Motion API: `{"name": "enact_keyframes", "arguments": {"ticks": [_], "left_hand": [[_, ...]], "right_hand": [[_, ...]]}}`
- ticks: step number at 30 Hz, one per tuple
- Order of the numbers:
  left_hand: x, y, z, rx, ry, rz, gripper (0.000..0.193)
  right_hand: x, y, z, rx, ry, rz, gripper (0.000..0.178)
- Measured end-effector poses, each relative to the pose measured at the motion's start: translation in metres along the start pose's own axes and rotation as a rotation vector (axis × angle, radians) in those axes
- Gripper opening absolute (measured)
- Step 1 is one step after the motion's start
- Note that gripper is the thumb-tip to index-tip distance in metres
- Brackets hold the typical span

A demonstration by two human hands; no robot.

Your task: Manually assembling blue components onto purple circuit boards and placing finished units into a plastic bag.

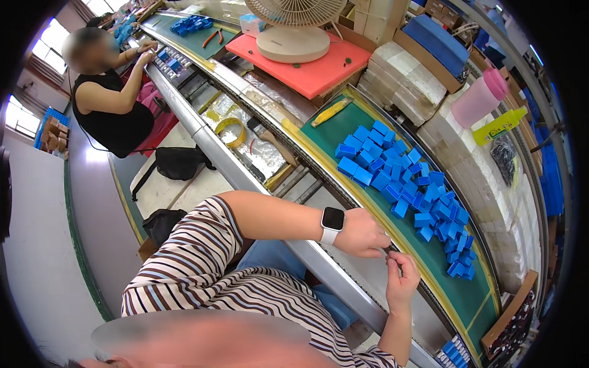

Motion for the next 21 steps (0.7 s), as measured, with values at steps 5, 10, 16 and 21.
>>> {"name": "enact_keyframes", "arguments": {"ticks": [5, 10, 16, 21], "left_hand": [[-0.002, -0.003, -0.001, -0.004, 0.003, 0.035, 0.024], [-0.002, -0.006, 0.004, -0.092, -0.076, 0.105, 0.021], [-0.013, -0.002, 0.001, -0.082, -0.053, 0.229, 0.012], [-0.012, -0.01, -0.008, -0.119, 0.008, 0.245, 0.008]], "right_hand": [[0.009, 0.006, 0.007, 0.037, -0.046, -0.14, 0.003], [-0.017, -0.007, 0.012, -0.041, 0.304, 0.066, 0.016], [-0.009, -0.003, 0.011, -0.079, 0.462, 0.155, 0.021], [-0.005, 0.003, 0.024, -0.089, 0.52, 0.151, 0.02]]}}
Point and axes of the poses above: each hand's wrist, its own y-axis towards the middle knuckle, its own z-axis out of the palm, x = y × z, the point moved 5 cm from there along y, towards the middle knuckle, and after that the axes turned 15 degrees about -z, right-handed, at the moved point
